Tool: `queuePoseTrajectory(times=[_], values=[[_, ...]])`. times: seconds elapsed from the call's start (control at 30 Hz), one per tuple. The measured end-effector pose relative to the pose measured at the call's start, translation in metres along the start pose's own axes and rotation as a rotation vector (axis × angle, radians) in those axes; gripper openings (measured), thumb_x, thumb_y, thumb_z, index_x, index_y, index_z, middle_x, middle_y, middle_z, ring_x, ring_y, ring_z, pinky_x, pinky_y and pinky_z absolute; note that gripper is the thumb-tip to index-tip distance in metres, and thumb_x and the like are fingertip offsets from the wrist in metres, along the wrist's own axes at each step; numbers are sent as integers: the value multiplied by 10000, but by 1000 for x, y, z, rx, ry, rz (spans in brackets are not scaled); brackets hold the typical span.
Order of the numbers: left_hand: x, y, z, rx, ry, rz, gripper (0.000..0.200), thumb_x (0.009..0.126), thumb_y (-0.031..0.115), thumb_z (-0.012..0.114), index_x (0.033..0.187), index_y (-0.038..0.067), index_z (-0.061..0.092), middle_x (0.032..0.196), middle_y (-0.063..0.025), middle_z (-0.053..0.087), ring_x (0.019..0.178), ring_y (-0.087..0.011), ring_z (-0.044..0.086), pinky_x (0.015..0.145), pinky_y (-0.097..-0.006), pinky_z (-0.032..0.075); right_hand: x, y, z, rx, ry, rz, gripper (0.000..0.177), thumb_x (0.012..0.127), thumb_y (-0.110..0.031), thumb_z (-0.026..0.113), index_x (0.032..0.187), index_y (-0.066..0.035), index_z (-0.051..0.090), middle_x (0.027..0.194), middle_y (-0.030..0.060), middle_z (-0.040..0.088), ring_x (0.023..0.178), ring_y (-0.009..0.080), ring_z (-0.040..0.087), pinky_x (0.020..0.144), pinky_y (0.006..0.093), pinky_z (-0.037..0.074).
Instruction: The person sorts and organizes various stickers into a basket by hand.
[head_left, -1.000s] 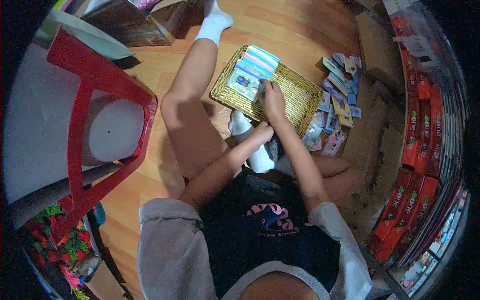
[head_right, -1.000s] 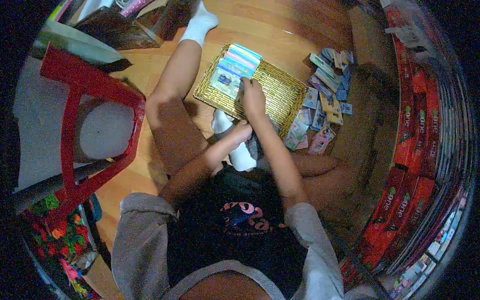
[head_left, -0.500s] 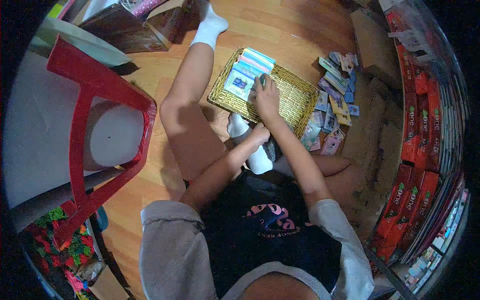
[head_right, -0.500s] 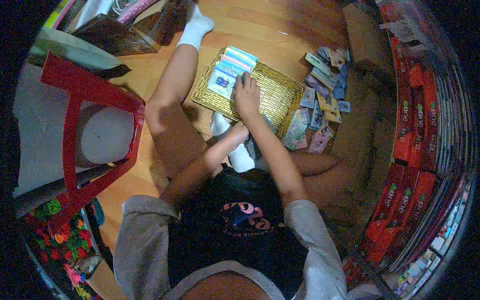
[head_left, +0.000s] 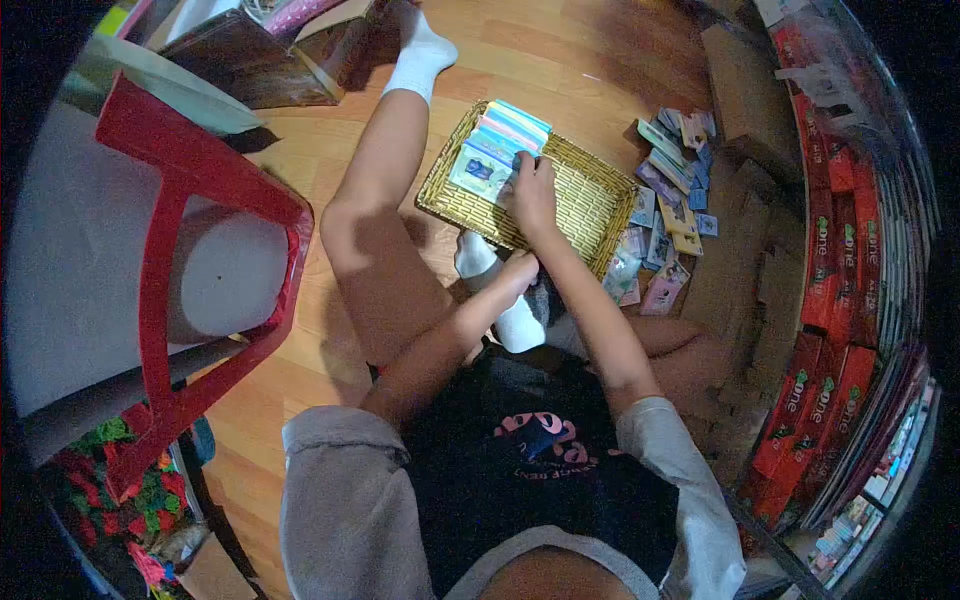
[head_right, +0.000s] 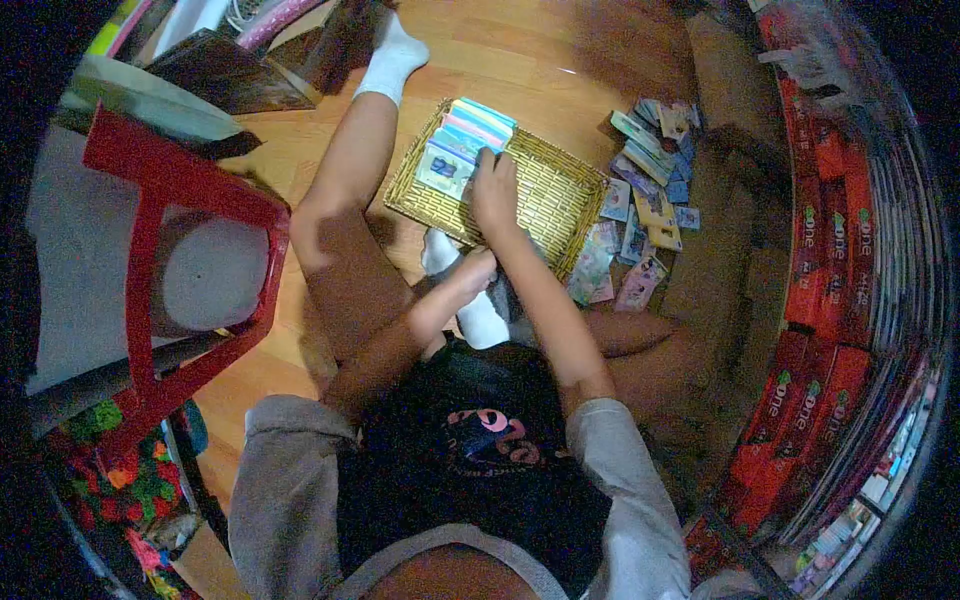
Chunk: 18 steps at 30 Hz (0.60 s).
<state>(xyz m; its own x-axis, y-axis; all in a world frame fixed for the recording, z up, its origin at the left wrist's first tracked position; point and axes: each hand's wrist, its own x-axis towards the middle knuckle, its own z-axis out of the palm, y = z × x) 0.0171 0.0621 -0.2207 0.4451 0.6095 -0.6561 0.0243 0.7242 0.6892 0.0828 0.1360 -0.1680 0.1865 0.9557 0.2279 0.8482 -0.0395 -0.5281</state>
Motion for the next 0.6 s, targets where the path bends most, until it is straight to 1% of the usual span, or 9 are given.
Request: queuePoseTrajectory(times=[0.07, 0.1, 0.17, 0.27, 0.37, 0.4, 0.47, 0.53, 0.6], values=[[-32, 35, 6, 177, -8, -114, 422, 825, 342, 400, 1068, 6, 478, 829, -60, 548, 652, -125, 460, 546, -257, 367, 2, 1, -1, -32, -30, 15, 550, 590, -49, 672, 1067, -12, 400, 984, 218, 411, 935, 382, 423, 813, 404, 379], [-34, 34, 7, 175, -7, -113, 422, 825, 342, 400, 1068, 6, 478, 829, -60, 548, 652, -125, 460, 546, -257, 367, 2, -1, -3, -29, -39, 34, 592, 566, -65, 698, 1071, -15, 393, 1004, 223, 403, 948, 386, 420, 822, 407, 376], [-36, 34, 12, 88, 37, -80, 506, 836, 406, 389, 1189, 44, 403, 1137, -82, 469, 1007, -175, 435, 805, -302, 359, 1, -6, -7, -27, -50, 53, 634, 542, -82, 723, 1075, -19, 385, 1025, 228, 395, 961, 389, 417, 830, 409, 373], [-33, 32, 9, 50, -39, -86, 514, 838, 404, 389, 1198, 37, 395, 1176, -85, 440, 1044, -187, 405, 824, -322, 345, -1, -10, -5, -28, 67, 87, 679, 506, -104, 757, 1069, -34, 384, 1067, 232, 377, 965, 400, 420, 835, 415, 372], [-35, 35, 10, 103, 41, -91, 507, 838, 408, 389, 1188, 42, 410, 1148, -85, 465, 1021, -185, 424, 821, -308, 350, 3, -1, 0, 80, 49, 127, 658, 527, -106, 751, 1071, -54, 384, 1078, 228, 391, 958, 396, 439, 804, 418, 395], [-27, 26, 10, 101, 42, -90, 507, 838, 408, 389, 1188, 42, 410, 1148, -85, 465, 1021, -185, 424, 821, -308, 350, 4, 0, 0, 159, -24, 149, 640, 540, -96, 738, 1070, -53, 382, 1065, 225, 405, 948, 390, 449, 786, 415, 406], [-5, 3, 7, -74, 11, 36, 449, 842, 314, 348, 1109, -32, 453, 1059, -124, 512, 916, -169, 473, 767, -294, 377, 8, -1, -1, 235, -98, 167, 622, 554, -85, 726, 1069, -51, 380, 1052, 222, 418, 938, 384, 460, 769, 412, 417], [-11, 9, 7, 5, 25, 41, 449, 845, 316, 343, 1111, -30, 451, 1060, -125, 513, 917, -170, 477, 769, -296, 378, 12, -3, -1, 173, -34, 144, 529, 603, -5, 631, 1068, -30, 381, 981, 243, 434, 862, 396, 493, 722, 422, 431], [-26, 24, 9, 86, 39, 43, 449, 848, 319, 338, 1112, -28, 450, 1062, -126, 514, 917, -171, 481, 772, -298, 380, 14, -3, -2, 162, -33, 135, 506, 610, 10, 605, 1063, -29, 383, 970, 242, 434, 840, 399, 497, 699, 419, 437]])
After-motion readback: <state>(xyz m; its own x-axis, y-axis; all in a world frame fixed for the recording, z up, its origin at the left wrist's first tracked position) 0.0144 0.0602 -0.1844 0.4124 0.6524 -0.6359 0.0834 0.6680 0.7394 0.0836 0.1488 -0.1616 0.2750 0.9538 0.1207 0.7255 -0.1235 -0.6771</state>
